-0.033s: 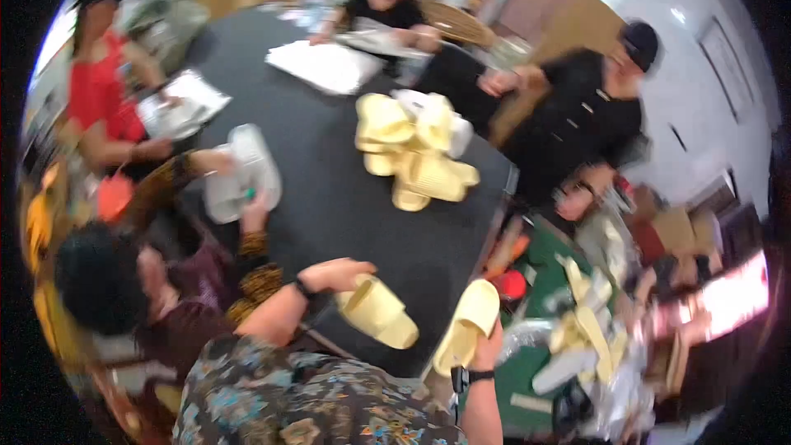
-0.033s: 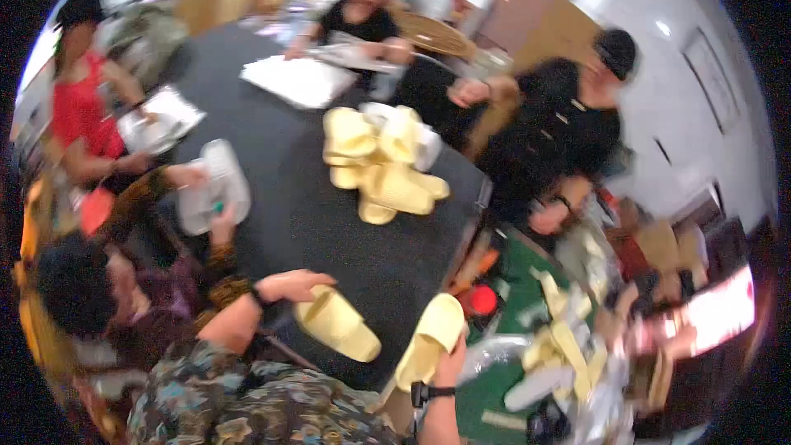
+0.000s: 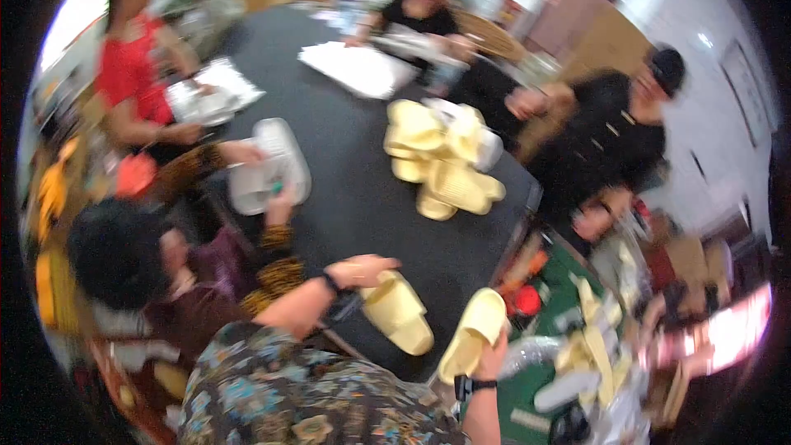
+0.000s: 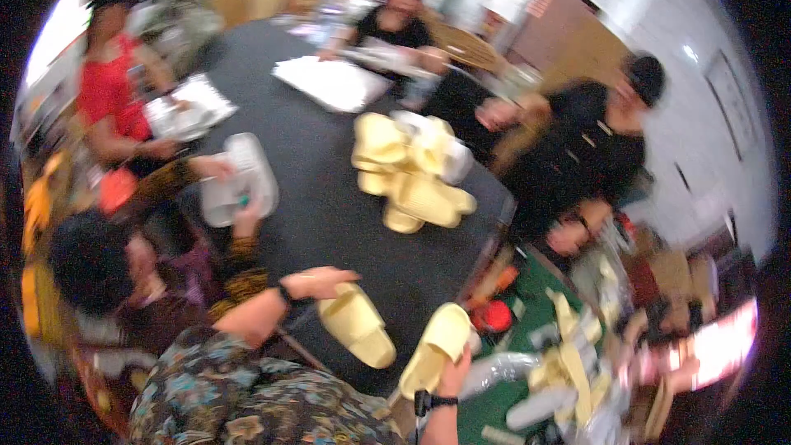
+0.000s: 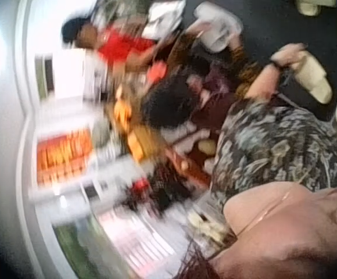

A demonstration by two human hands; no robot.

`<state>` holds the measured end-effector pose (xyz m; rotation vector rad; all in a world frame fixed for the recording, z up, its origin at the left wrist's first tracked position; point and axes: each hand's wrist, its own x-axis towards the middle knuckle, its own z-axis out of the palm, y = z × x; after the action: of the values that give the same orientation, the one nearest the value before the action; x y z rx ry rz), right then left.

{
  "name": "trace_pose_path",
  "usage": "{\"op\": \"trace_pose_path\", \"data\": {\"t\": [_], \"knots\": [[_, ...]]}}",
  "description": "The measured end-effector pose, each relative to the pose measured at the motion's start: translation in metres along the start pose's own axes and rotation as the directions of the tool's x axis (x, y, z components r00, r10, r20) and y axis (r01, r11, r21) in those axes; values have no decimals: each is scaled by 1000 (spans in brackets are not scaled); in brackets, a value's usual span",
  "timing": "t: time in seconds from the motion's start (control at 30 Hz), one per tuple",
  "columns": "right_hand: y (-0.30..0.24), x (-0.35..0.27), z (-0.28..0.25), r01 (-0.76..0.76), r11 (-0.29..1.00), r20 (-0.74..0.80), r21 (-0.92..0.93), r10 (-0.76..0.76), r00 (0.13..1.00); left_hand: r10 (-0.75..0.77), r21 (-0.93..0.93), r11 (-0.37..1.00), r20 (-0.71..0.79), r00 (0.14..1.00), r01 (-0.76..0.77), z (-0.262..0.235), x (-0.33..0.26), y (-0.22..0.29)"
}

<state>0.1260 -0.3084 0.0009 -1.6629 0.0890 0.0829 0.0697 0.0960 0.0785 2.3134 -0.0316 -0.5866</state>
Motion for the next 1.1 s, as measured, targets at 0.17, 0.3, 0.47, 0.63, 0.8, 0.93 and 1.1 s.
{"op": "trace_pose_path", "data": {"t": [0.17, 0.3, 0.47, 0.63, 0.8, 0.93, 1.1], "knots": [[53, -4, 22, 343, 849, 316, -403, -223, 922, -195, 33, 964, -584, 788, 264, 53, 20, 41], [63, -4, 24, 556, 691, 464, -462, -346, 815, -46, 2, 998, -550, 834, 56, 163, 14, 31], [59, 1, 20, 550, 690, 491, -470, -313, 813, -51, -32, 999, -353, 934, 42, 225, -61, 18], [54, 5, 9, 519, 691, 460, -504, -293, 838, -72, -81, 995, -246, 967, 53, 248, -123, 8], [100, 48, 14, 528, 728, 502, -437, -290, 815, -213, -176, 972, -374, 903, 156, 290, -158, -7], [-12, 24, -19, 494, 727, 471, -477, -264, 842, -202, -333, 942, -493, 846, 31, 306, -223, 9], [58, 26, 7, 637, 504, 374, -584, -529, 762, -461, -383, 869, -399, 793, 312, 376, -261, -35]]}}
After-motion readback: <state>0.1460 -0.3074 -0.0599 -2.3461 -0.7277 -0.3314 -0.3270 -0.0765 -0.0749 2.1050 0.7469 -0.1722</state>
